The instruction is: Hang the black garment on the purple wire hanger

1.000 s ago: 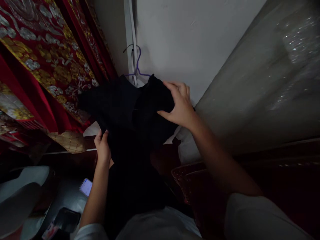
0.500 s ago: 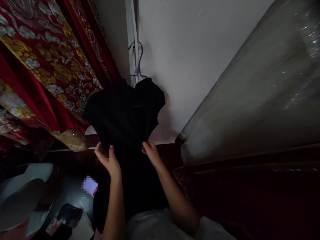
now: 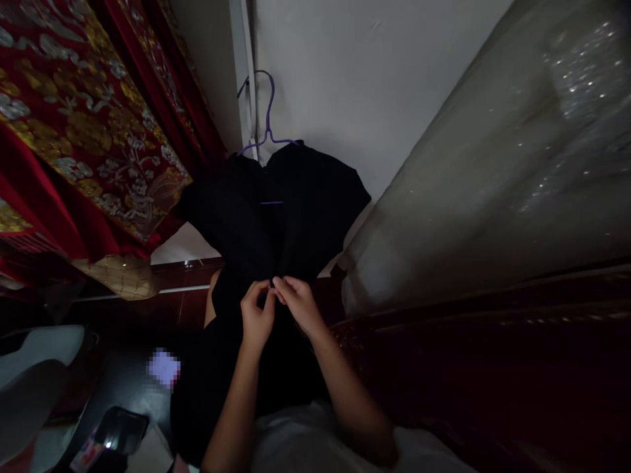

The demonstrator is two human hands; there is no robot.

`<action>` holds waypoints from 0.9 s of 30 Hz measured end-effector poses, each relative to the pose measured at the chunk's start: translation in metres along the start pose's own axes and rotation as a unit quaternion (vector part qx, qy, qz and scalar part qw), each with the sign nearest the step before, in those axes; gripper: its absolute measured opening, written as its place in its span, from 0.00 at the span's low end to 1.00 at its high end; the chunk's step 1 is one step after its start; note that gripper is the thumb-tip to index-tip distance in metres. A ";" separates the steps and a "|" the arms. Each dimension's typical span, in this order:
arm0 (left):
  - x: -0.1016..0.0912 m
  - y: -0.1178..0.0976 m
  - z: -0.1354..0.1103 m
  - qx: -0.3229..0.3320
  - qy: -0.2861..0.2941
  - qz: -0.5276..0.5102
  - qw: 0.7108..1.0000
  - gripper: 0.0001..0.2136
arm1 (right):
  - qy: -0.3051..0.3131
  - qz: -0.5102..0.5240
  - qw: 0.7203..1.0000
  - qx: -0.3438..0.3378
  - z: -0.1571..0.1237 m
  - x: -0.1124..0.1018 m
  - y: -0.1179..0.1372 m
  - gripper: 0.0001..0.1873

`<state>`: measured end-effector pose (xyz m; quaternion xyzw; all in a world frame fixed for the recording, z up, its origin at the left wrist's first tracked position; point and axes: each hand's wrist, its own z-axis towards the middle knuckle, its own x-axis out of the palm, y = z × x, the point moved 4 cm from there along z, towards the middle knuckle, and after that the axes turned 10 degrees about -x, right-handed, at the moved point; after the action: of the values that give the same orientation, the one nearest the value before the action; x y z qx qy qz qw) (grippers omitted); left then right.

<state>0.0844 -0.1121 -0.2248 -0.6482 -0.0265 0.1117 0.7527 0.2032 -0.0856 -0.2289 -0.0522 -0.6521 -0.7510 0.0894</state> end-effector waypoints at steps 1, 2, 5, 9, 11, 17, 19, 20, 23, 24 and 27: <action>0.000 0.001 0.001 -0.004 -0.014 -0.001 1.000 0.06 | 0.000 0.010 1.000 -0.001 -0.001 0.002 0.001 0.27; -0.001 0.002 0.002 -0.007 -0.028 0.002 1.000 0.06 | -0.001 0.020 1.000 0.001 -0.001 0.003 0.001 0.27; -0.002 0.004 0.004 -0.016 -0.050 0.018 0.998 0.06 | -0.003 0.067 0.997 0.040 -0.002 0.007 0.003 0.25; -0.002 -0.001 0.005 0.012 -0.028 0.056 0.998 0.04 | 0.010 0.151 0.985 0.082 0.022 0.005 0.025 0.25; 0.000 -0.005 0.004 0.038 -0.007 0.090 0.995 0.04 | 0.009 0.152 0.987 0.050 0.052 0.000 0.054 0.23; 0.017 -0.015 -0.001 0.056 0.064 0.145 0.986 0.06 | 0.036 0.097 0.991 -0.082 0.135 0.008 0.162 0.18; 0.021 -0.028 0.004 0.070 0.092 0.161 0.980 0.06 | 0.070 0.077 0.988 -0.118 0.136 0.021 0.180 0.18; 0.022 -0.039 0.010 0.086 0.107 0.167 0.976 0.06 | 0.080 0.072 0.984 -0.139 0.131 0.026 0.186 0.18; 0.012 -0.089 0.038 0.168 0.112 0.157 0.967 0.10 | 0.076 0.069 0.978 -0.183 0.112 0.028 0.190 0.19; 0.006 -0.109 0.049 0.199 0.091 0.141 0.966 0.14 | 0.068 0.068 0.978 -0.186 0.106 0.025 0.189 0.19; -0.013 -0.166 0.082 0.294 0.007 0.120 0.948 0.18 | 0.053 0.052 0.981 -0.178 0.096 0.013 0.189 0.18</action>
<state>0.0791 -0.0576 -0.0472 -0.3974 0.0906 0.1992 0.8912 0.2253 -0.0164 -0.0291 -0.0613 -0.4983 -0.8513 0.1526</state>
